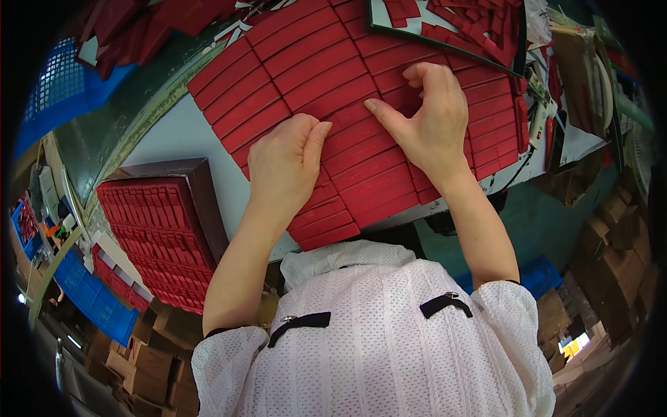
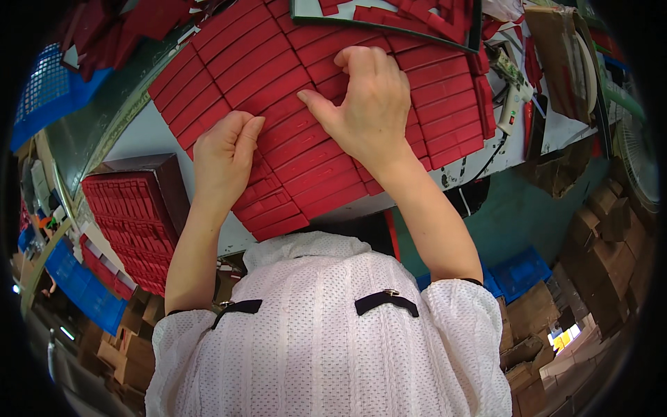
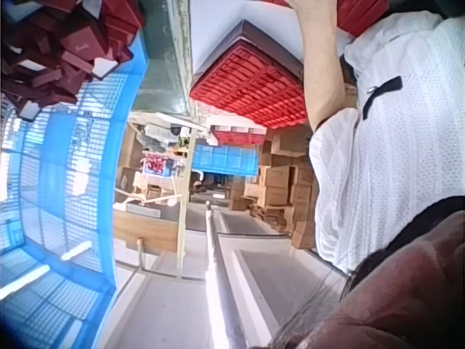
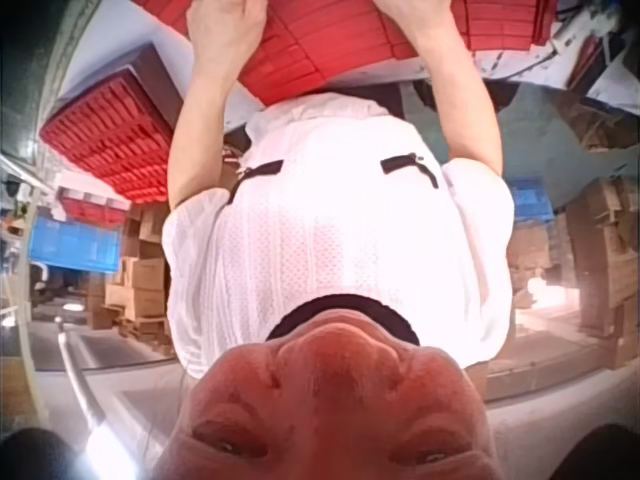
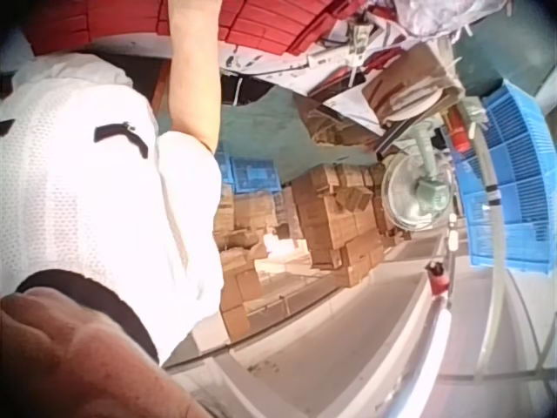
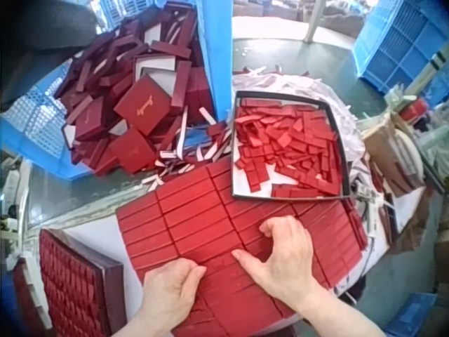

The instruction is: The person assembles a red decorative panel by applying hot glue to a grid of red rectangular pieces and pressing them together. They repeatedly pick up individual pieces, apply adhesive, and attach them to the main structure on a workbench.

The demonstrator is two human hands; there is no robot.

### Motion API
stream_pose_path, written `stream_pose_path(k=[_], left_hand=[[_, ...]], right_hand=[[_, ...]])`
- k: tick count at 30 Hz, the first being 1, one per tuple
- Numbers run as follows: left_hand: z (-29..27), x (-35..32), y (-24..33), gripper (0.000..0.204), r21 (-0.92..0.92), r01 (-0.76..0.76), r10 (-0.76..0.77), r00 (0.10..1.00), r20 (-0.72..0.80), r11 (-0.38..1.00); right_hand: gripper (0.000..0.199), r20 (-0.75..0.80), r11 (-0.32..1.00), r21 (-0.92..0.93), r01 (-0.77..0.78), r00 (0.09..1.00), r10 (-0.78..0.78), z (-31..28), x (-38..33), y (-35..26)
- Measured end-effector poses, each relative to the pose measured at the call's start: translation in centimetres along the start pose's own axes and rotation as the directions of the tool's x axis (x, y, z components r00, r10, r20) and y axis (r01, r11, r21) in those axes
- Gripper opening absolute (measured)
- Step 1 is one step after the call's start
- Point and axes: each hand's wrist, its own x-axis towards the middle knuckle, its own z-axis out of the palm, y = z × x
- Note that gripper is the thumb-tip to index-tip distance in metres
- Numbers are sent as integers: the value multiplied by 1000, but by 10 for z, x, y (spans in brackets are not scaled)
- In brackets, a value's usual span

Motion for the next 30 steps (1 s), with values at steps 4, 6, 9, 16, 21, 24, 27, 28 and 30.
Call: stream_pose_path(k=[4,6,9,16,21,24,27,28,30], left_hand=[[-4,-5,-1,17,-77,-5,4,1000,-11,997],[-5,-6,-3,15,-63,-20,18,999,-26,998],[0,-5,-4,16,11,-48,48,997,-57,999],[5,-3,-9,15,177,-107,122,989,-78,978],[7,-5,-4,31,348,-273,302,953,-32,897],[0,0,0,57,518,-442,392,896,209,733],[0,5,9,68,566,-435,299,899,321,701],[-1,7,12,67,564,-437,278,895,348,701],[-3,7,12,66,524,-451,293,886,358,722]], right_hand=[[47,18,999,21,-39,999,38,-1,1,-2],[47,27,999,24,-45,999,44,-2,2,-2],[47,29,999,22,-49,998,49,-3,3,-3],[46,21,999,17,-42,999,42,-2,3,-3],[32,65,997,77,19,998,-24,-9,6,-5],[16,-174,983,132,130,979,-107,-25,45,0],[10,-25,999,-35,22,999,-23,-33,86,3],[12,38,993,-115,-29,999,34,-28,94,7],[20,150,954,-276,-115,976,160,-20,108,13]])
